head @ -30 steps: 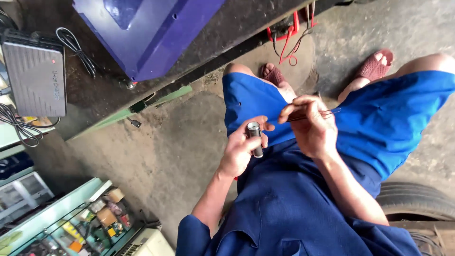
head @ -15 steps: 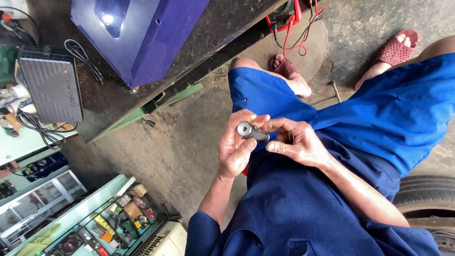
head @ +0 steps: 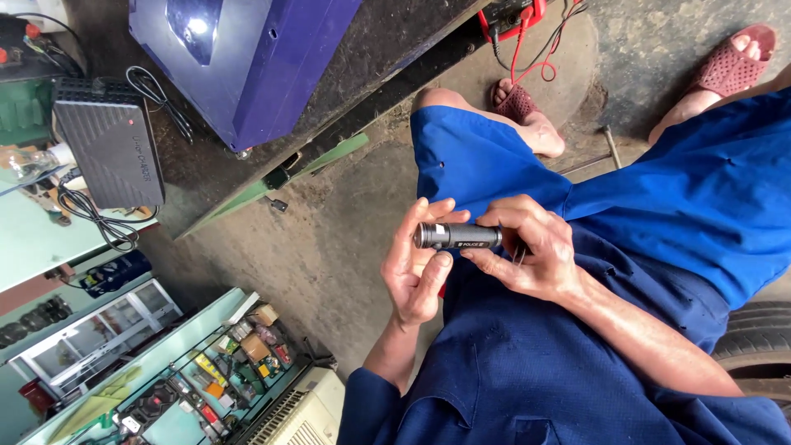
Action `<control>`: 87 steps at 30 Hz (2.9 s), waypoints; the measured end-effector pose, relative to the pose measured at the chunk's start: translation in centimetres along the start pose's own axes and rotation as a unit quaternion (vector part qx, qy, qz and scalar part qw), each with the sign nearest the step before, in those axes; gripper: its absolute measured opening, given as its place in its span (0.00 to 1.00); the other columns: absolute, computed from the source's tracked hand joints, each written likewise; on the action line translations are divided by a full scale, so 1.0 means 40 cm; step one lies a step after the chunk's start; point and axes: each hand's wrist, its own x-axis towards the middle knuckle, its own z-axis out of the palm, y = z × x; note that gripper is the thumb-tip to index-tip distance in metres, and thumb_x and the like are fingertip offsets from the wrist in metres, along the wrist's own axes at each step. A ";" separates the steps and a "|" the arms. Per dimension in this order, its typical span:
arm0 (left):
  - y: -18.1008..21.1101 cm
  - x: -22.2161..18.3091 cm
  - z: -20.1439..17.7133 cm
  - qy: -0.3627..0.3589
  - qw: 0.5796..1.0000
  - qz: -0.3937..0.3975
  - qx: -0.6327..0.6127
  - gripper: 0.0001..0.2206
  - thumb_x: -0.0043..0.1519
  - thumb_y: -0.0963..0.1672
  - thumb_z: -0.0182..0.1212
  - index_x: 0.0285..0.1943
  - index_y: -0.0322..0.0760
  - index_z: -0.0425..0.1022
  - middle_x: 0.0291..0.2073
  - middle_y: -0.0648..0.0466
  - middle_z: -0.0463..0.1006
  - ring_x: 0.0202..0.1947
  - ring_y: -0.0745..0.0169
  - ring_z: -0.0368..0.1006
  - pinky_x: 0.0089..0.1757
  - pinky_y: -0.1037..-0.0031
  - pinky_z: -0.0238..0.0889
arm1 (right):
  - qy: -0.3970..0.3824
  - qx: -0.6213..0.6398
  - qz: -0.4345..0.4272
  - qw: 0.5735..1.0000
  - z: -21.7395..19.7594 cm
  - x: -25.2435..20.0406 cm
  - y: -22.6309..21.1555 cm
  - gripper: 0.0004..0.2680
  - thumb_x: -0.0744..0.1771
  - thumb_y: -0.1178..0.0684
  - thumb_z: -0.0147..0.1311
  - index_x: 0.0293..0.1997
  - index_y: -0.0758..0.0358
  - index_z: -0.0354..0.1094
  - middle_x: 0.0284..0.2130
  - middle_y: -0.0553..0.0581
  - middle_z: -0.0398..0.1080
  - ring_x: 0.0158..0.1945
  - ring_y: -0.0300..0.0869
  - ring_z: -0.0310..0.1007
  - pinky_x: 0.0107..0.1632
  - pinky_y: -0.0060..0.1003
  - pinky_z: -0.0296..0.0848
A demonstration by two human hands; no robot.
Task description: Disassembling a handheld flashlight to inspect and probe internal components.
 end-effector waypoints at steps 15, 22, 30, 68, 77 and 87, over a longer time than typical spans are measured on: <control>-0.046 -0.025 0.014 0.064 0.989 0.028 -0.129 0.24 0.60 0.37 0.58 0.64 0.16 0.58 0.44 0.23 0.75 0.50 0.21 0.76 0.52 0.44 0.72 | 0.059 -0.147 -0.096 0.983 0.015 -0.028 -0.026 0.11 0.62 0.53 0.70 0.45 0.62 0.78 0.37 0.54 0.76 0.21 0.37 0.68 0.32 0.26 0.67; -0.048 -0.027 -0.002 0.058 0.985 -0.003 -0.163 0.20 0.59 0.36 0.58 0.60 0.17 0.60 0.48 0.19 0.74 0.53 0.20 0.74 0.45 0.48 0.76 | 0.057 -0.130 -0.091 0.986 0.010 -0.021 -0.019 0.11 0.62 0.53 0.70 0.45 0.62 0.77 0.37 0.54 0.76 0.22 0.38 0.68 0.32 0.27 0.69; -0.020 -0.019 0.017 0.007 0.995 -0.007 -0.100 0.25 0.63 0.39 0.57 0.68 0.16 0.59 0.59 0.21 0.71 0.63 0.26 0.69 0.58 0.49 0.68 | 0.058 -0.094 -0.077 0.991 0.007 -0.020 -0.008 0.11 0.61 0.55 0.71 0.44 0.64 0.77 0.37 0.56 0.76 0.19 0.38 0.67 0.27 0.29 0.69; -0.064 -0.033 0.022 0.015 0.991 -0.016 -0.131 0.28 0.64 0.41 0.49 0.75 0.21 0.52 0.58 0.20 0.70 0.58 0.24 0.71 0.60 0.44 0.63 | 0.060 -0.120 -0.053 0.990 0.009 -0.046 0.003 0.13 0.61 0.53 0.72 0.45 0.61 0.74 0.38 0.53 0.75 0.22 0.38 0.68 0.33 0.28 0.67; -0.103 -0.047 0.006 -0.021 0.978 -0.010 -0.205 0.20 0.70 0.44 0.49 0.68 0.26 0.54 0.63 0.17 0.64 0.60 0.15 0.66 0.60 0.36 0.57 | 0.071 -0.135 -0.076 0.985 0.018 -0.056 0.022 0.11 0.60 0.56 0.72 0.42 0.61 0.75 0.37 0.53 0.74 0.23 0.37 0.68 0.34 0.26 0.67; -0.103 -0.042 -0.025 -0.025 0.986 -0.007 -0.166 0.15 0.71 0.43 0.51 0.60 0.24 0.62 0.63 0.21 0.65 0.62 0.18 0.66 0.60 0.40 0.60 | 0.037 -0.047 -0.086 0.995 0.012 -0.002 0.001 0.10 0.62 0.54 0.69 0.43 0.65 0.78 0.35 0.57 0.75 0.23 0.42 0.73 0.30 0.31 0.73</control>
